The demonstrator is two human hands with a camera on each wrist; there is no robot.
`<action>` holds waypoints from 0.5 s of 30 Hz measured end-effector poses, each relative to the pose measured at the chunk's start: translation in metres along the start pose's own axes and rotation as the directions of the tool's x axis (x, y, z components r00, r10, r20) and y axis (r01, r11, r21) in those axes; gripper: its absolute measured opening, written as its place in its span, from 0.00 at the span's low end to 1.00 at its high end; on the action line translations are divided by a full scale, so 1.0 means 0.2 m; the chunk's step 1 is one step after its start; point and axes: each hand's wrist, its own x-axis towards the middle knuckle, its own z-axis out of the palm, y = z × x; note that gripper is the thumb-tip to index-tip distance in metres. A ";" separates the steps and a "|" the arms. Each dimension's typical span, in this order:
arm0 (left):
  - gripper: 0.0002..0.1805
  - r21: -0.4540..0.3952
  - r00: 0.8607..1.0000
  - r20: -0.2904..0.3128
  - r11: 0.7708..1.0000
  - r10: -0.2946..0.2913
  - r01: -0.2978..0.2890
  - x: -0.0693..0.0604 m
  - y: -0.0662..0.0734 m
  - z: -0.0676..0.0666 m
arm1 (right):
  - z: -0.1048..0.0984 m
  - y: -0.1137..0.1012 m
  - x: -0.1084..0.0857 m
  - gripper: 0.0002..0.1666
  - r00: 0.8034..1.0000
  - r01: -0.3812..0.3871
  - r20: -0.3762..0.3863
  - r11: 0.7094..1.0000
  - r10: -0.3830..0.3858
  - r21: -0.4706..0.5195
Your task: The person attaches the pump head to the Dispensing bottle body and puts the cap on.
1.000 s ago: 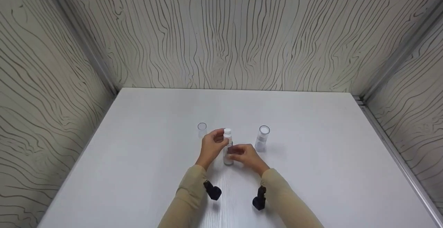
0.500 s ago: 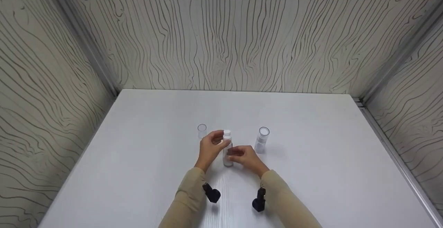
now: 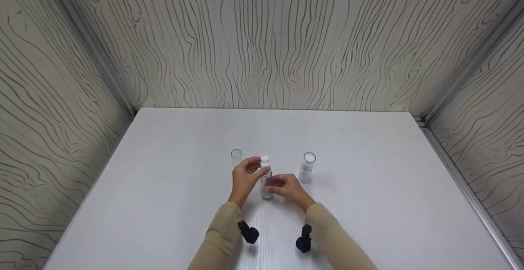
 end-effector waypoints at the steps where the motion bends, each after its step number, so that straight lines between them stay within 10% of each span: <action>1: 0.21 -0.002 1.000 -0.002 1.000 0.000 0.000 0.00 0.00 0.00 | 0.00 -0.01 0.00 0.21 1.000 0.004 0.001 1.000 -0.004 0.001; 15: 0.22 0.034 0.999 -0.047 0.999 0.023 -0.021 -0.01 0.01 0.01 | 0.02 -0.04 -0.02 0.20 1.000 0.012 -0.014 1.000 -0.012 -0.013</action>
